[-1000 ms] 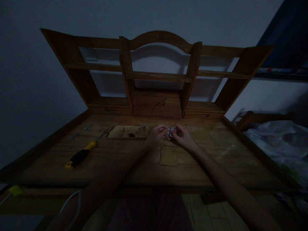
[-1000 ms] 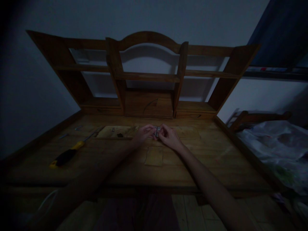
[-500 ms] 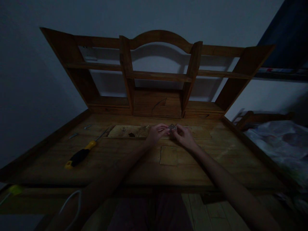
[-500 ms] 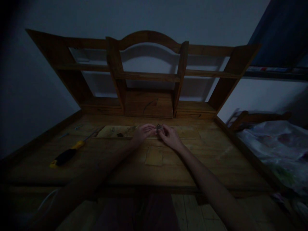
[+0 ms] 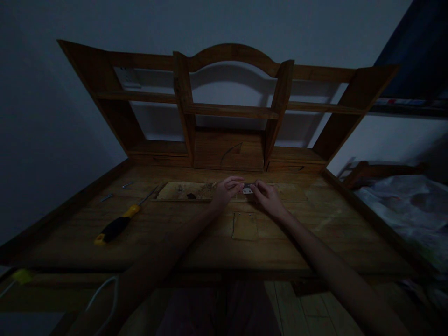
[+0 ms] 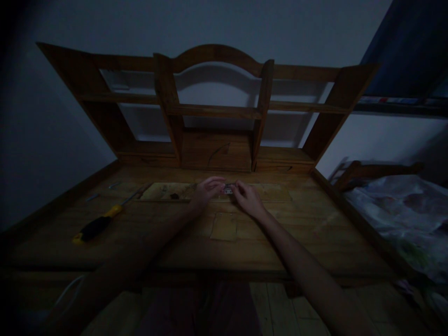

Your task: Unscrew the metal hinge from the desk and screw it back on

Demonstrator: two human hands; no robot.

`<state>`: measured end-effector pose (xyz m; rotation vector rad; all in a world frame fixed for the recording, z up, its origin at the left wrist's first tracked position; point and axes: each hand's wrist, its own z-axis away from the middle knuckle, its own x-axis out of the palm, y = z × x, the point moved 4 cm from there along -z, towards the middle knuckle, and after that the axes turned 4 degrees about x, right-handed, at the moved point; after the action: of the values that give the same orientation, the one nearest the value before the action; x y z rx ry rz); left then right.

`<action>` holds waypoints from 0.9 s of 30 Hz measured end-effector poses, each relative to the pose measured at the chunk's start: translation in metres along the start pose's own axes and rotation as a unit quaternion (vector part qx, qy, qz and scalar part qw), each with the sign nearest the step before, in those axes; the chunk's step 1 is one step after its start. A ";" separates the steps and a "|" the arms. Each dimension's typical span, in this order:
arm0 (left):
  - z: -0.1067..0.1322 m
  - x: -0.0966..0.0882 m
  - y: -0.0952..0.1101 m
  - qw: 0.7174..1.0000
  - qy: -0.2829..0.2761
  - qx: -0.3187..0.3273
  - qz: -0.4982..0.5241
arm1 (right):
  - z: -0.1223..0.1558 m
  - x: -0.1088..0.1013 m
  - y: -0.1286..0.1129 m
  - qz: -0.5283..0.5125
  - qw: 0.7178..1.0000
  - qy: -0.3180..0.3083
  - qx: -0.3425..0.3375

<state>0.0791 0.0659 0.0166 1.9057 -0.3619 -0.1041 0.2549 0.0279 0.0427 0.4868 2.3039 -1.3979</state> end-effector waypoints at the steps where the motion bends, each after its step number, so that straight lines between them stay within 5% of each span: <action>1: 0.000 0.000 0.000 1.000 0.003 -0.006 0.005 | 0.000 0.000 -0.001 -0.027 1.000 -0.007 0.011; 11: -0.002 0.000 -0.004 1.000 0.009 -0.004 0.019 | -0.001 0.009 0.014 -0.175 0.982 -0.022 0.063; 27: -0.002 -0.002 -0.002 0.999 0.033 -0.007 -0.003 | -0.003 0.011 0.013 -0.210 0.974 -0.053 0.069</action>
<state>0.0783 0.0686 0.0151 1.8908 -0.3102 -0.0480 0.2508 0.0375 0.0289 -0.0463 2.3195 -1.7366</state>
